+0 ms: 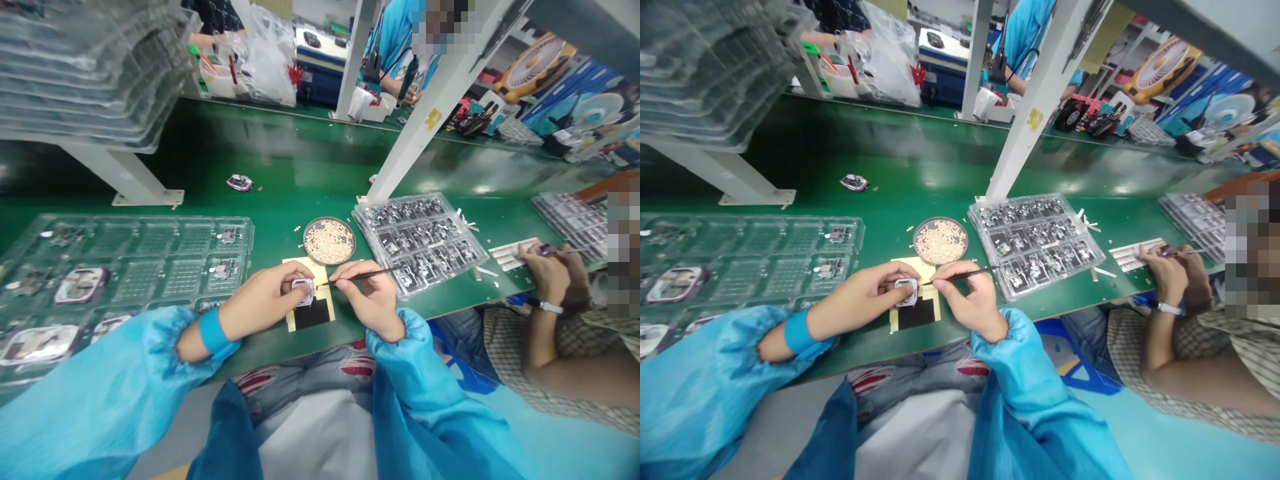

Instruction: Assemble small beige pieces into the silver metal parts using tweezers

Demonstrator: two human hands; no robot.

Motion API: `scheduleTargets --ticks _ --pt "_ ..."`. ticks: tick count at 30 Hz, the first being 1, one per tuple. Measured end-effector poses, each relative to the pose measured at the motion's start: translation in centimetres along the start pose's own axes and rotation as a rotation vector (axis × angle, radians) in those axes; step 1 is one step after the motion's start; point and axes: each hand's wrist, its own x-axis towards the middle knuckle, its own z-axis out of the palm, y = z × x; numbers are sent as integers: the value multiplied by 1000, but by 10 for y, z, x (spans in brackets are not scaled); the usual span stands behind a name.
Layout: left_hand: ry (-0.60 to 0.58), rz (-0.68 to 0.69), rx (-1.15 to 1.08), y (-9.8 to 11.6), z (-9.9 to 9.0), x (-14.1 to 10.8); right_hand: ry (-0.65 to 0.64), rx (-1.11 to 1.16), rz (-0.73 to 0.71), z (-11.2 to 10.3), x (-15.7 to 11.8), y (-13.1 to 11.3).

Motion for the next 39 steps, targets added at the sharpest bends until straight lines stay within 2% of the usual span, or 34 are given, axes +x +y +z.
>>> scheduleTargets --ticks 4,8,28,35,39 --pt "35 6 -20 0 2 0 -63 -143 -119 3 4 -4" --pt "60 4 -24 -3 3 0 -105 -215 -159 3 4 -3" --pt "80 -2 -56 -5 5 0 -138 -247 -210 5 3 1" --pt "83 0 -53 -4 5 -1 -126 -242 -167 3 1 -2" --pt "83 11 -51 -4 4 -1 -167 -262 -156 4 2 -2"
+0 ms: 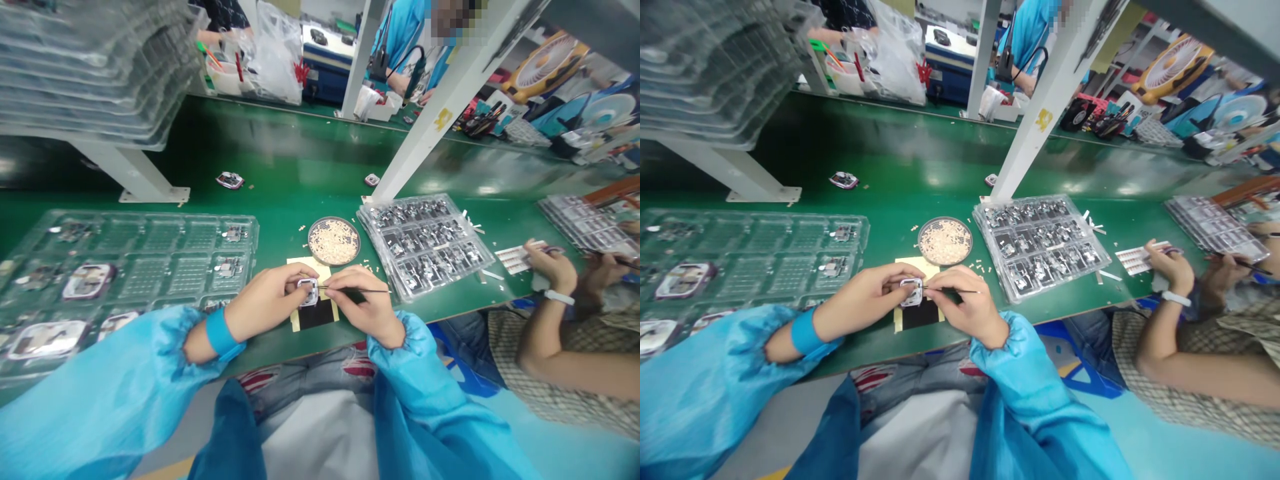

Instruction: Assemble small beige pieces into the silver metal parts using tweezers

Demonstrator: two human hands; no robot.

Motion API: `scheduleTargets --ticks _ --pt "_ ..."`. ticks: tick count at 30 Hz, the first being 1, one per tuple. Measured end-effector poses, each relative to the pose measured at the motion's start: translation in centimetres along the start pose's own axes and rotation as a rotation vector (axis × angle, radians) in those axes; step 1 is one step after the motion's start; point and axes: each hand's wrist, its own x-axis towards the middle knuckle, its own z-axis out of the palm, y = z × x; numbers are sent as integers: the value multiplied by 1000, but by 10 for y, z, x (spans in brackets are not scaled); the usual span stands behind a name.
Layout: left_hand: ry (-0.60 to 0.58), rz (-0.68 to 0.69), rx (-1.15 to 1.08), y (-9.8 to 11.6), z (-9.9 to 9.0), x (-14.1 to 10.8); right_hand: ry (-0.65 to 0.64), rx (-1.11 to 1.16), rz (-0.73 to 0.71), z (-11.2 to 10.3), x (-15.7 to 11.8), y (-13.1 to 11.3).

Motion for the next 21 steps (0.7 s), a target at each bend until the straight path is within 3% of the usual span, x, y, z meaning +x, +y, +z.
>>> scheduleTargets --ticks 8,16,21 --pt "-14 -6 10 -2 0 -1 35 38 19 -2 -4 1" --pt "-30 -10 68 -3 0 -2 -37 9 27 0 -6 4" --pt "-24 -10 15 -4 -1 -1 -58 179 145 -3 -8 4"
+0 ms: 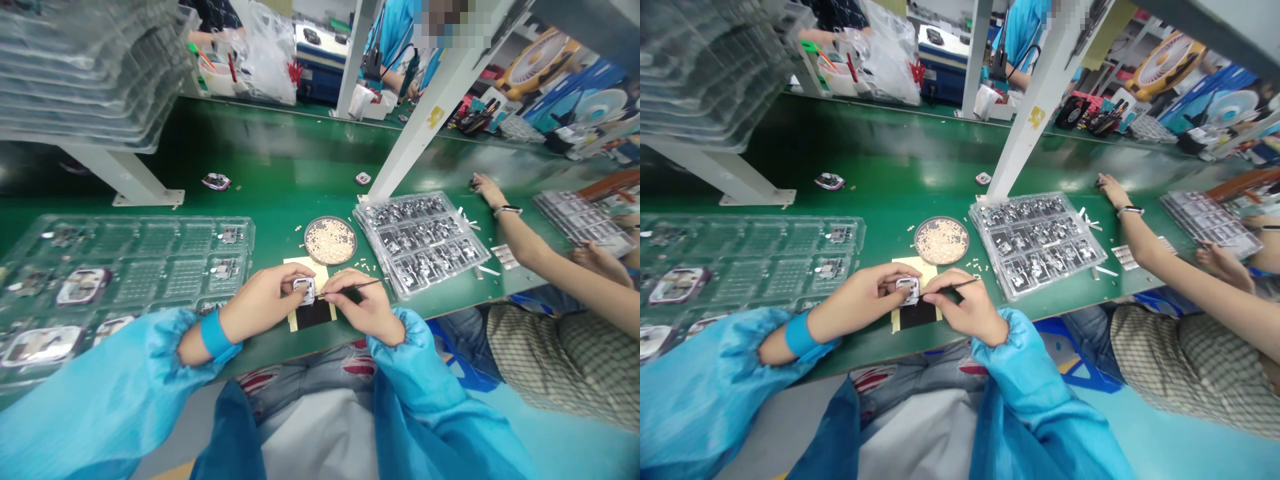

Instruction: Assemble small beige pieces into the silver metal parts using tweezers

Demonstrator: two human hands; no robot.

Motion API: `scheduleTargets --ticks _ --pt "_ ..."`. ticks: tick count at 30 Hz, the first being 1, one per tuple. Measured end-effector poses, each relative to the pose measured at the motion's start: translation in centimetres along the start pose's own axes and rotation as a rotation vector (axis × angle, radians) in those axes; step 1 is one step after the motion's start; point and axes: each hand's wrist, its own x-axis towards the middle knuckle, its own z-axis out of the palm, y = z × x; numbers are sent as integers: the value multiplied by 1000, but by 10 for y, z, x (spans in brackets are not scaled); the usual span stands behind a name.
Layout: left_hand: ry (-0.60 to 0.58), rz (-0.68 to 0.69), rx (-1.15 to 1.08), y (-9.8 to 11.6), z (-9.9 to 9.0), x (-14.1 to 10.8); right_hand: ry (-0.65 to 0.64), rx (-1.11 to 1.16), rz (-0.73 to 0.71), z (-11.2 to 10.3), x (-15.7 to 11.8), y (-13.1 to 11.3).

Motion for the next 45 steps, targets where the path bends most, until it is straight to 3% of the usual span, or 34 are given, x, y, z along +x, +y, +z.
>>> scheduleTargets --ticks 5,9,15,27,35,45 --pt "-8 -8 -81 0 0 0 -4 170 72 -4 -6 -3" --pt "5 1 -88 0 1 -1 92 14 -76 -2 -8 -5" --pt "29 -1 11 0 2 -1 66 -210 -184 1 -6 -6" --pt "28 7 69 0 3 -1 45 -200 -151 4 -3 -4" --pt "31 11 34 -3 4 -1 59 16 -12 3 -7 -3" --pt "30 2 78 0 3 -1 90 -229 -140 4 -7 -2"
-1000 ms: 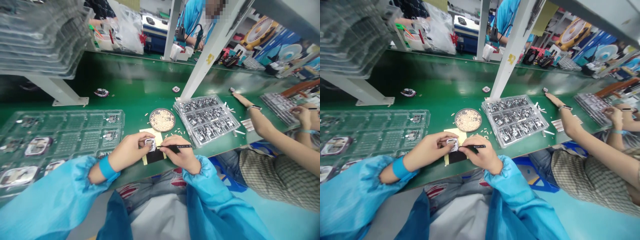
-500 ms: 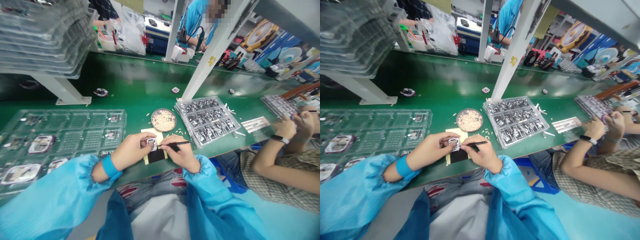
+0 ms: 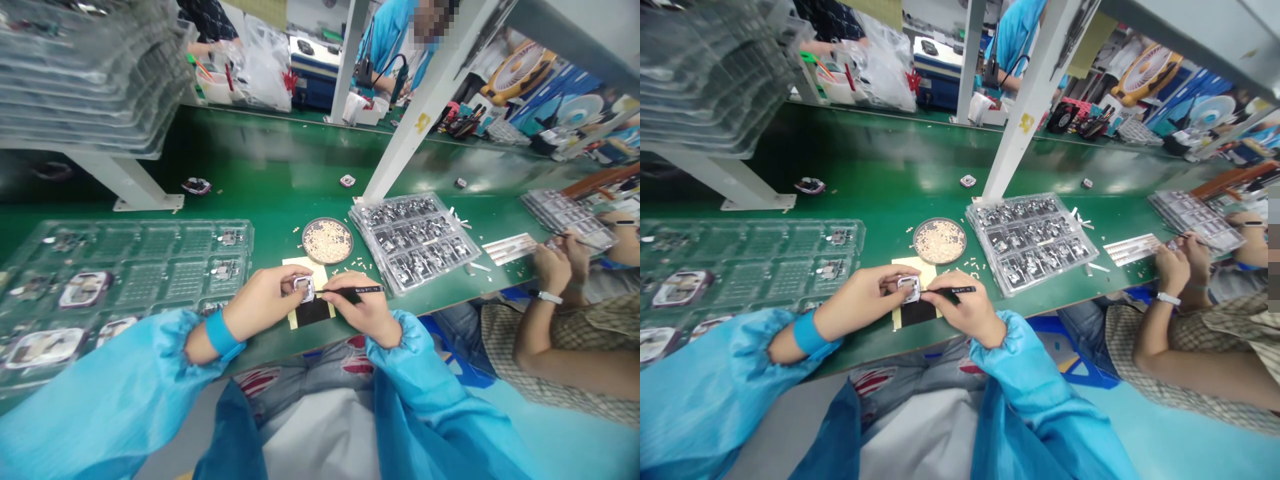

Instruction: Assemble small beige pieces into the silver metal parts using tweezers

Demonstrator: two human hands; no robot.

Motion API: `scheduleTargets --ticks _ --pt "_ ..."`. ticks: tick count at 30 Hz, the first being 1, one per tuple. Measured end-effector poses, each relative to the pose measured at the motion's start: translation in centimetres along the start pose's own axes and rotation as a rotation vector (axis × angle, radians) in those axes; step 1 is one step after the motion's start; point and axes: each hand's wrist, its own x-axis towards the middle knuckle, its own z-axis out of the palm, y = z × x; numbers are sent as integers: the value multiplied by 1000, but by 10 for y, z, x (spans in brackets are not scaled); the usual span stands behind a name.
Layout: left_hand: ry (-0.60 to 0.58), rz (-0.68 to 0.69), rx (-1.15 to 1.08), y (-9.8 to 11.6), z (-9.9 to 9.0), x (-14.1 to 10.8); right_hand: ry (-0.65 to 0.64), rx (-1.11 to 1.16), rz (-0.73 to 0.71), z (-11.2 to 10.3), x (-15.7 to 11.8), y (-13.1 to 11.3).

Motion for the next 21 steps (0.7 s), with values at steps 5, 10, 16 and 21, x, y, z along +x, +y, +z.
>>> scheduleTargets --ticks 5,10,16,21 --pt "-4 -1 -9 2 0 -1 -24 63 51 -1 0 0" --pt "-14 -7 -24 2 0 1 -56 246 169 -4 2 0" --pt "-31 -19 -71 1 -2 0 -185 398 243 -19 -4 -6" --pt "-16 5 -277 6 -4 -1 -23 182 357 -72 10 -17"
